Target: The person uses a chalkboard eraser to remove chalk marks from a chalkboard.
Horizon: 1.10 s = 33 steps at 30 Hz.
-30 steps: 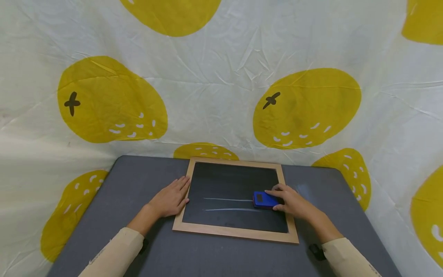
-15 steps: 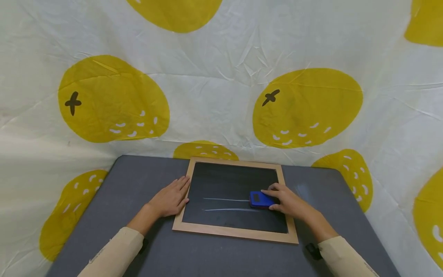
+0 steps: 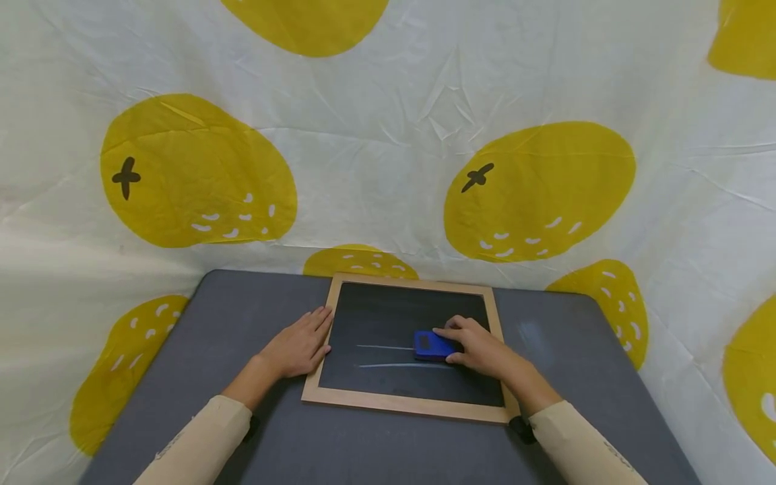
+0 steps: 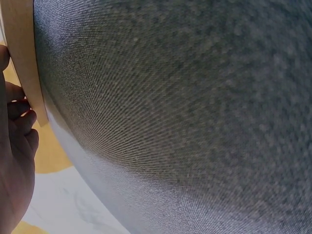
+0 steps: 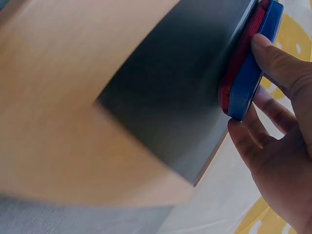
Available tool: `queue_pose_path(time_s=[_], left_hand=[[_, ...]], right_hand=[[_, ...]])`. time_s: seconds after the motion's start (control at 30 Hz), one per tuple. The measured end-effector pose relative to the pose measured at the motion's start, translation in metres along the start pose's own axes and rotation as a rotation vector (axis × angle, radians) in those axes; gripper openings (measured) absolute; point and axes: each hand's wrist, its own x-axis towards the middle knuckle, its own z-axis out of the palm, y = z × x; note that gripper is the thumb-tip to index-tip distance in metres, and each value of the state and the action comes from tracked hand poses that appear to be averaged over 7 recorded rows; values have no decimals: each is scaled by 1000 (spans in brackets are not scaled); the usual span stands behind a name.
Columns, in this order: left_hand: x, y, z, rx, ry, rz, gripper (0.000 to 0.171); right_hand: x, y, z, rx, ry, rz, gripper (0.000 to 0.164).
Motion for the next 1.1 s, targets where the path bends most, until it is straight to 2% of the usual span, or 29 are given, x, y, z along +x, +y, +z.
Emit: queue_pose_path(time_s=[0.33,0.6,0.9,1.1], left_hand=[[-1,-2,0,8,3,4,68],[-1,-2,1,-2,-1,4,69],[-4,-1,8,16,52,20,69],[-5,1,10,18,62,18,69]], right_hand=[[35,-36,7,-4,-32,-12,59],[60,-58,14,-18,-23,-40,58],[74,-75,29,-41,2,-46,60],[86,-95,36,-70,2,-4,61]])
